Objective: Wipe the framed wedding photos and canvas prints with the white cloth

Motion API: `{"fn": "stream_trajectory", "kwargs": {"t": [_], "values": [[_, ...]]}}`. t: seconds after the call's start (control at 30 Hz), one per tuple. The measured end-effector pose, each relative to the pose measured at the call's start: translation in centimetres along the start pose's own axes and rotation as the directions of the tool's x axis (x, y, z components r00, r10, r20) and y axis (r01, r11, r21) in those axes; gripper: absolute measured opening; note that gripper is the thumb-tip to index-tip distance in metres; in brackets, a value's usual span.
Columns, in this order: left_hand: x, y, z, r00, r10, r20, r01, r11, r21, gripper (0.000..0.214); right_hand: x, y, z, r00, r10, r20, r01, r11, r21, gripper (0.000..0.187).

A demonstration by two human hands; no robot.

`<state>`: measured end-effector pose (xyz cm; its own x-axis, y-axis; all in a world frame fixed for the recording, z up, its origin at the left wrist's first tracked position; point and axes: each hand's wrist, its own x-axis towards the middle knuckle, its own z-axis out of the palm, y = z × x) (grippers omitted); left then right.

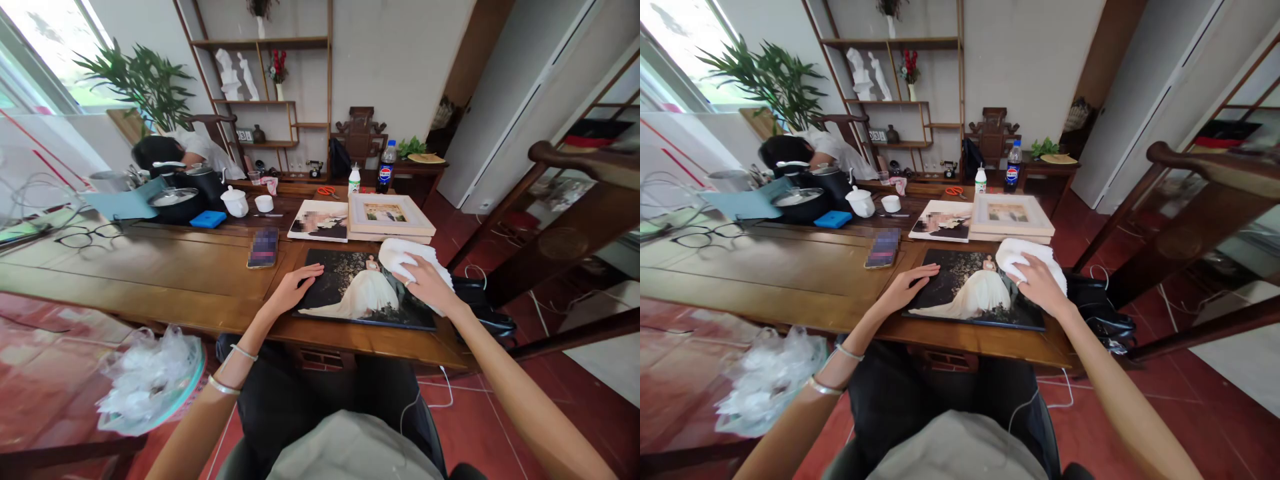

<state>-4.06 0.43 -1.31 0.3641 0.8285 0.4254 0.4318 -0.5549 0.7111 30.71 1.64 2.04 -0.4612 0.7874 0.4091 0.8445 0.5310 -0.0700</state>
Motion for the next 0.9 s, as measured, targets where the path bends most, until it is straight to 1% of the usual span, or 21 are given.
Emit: {"fn": "stream_trajectory", "kwargs": {"t": [0.03,0.1,0.17,0.23,0.33,0.4,0.43,0.47,0.53,0.63,0.67,0.77,0.83,0.9], "values": [[0.0,0.0,0.2,1.0,-0.01,-0.006,0.01,1.0,0.004,0.032,0.3,0.1,0.2,1.0,-0.014,0.004,0.014,1.0,-0.013,0.03],[0.1,0.0,0.7,0.998,-0.036,-0.045,0.037,0.999,0.021,0.032,0.2,-0.6,0.2,0.999,-0.051,0.014,0.051,0.998,-0.027,0.028],[0.0,0.1,1.2,0.993,-0.054,-0.101,0.059,0.997,0.041,0.033,-0.9,-2.4,-0.2,0.994,-0.099,0.036,0.099,0.995,0.001,0.026],[0.0,0.3,1.5,0.989,-0.056,-0.135,0.063,0.997,0.05,0.033,-2.7,-4.8,-1.1,0.985,-0.156,0.073,0.151,0.986,0.069,0.029],[-0.1,0.5,1.5,0.992,-0.044,-0.121,0.05,0.998,0.047,0.033,-5.4,-8.3,-2.8,0.955,-0.256,0.148,0.227,0.955,0.19,0.034],[-0.1,0.5,1.4,0.994,-0.035,-0.104,0.04,0.998,0.044,0.033,-6.5,-9.6,-3.8,0.931,-0.317,0.18,0.267,0.93,0.254,0.034],[-0.2,0.5,1.3,0.995,-0.032,-0.098,0.037,0.998,0.042,0.033,-6.6,-9.9,-4.1,0.923,-0.336,0.185,0.279,0.919,0.278,0.033],[-0.2,0.5,1.2,0.995,-0.03,-0.093,0.034,0.999,0.04,0.033,-6.6,-9.7,-4.2,0.918,-0.35,0.184,0.288,0.911,0.294,0.033],[-0.2,0.5,1.0,0.996,-0.027,-0.085,0.03,0.999,0.034,0.033,-5.7,-8.4,-3.8,0.925,-0.342,0.165,0.286,0.914,0.289,0.031],[-0.2,0.6,0.9,0.998,-0.014,-0.064,0.015,1.0,0.008,0.034,-3.1,-4.9,-2.3,0.958,-0.263,0.119,0.237,0.952,0.195,0.018],[-0.2,0.7,0.9,0.998,-0.009,-0.056,0.009,1.0,-0.002,0.035,-2.1,-3.6,-1.7,0.969,-0.227,0.099,0.211,0.966,0.152,0.017],[-0.2,0.7,0.9,0.999,0.0,-0.042,0.0,1.0,-0.009,0.035,0.7,-0.4,0.1,0.99,-0.136,0.031,0.135,0.99,0.048,0.025],[-0.2,0.6,1.0,0.999,-0.002,-0.043,0.003,1.0,0.0,0.034,1.6,0.6,0.7,0.995,-0.101,0.001,0.101,0.995,0.012,0.027],[-0.2,0.6,1.0,0.999,-0.009,-0.047,0.009,1.0,0.009,0.034,1.5,0.2,0.8,0.995,-0.104,0.0,0.104,0.995,0.004,0.026]]}}
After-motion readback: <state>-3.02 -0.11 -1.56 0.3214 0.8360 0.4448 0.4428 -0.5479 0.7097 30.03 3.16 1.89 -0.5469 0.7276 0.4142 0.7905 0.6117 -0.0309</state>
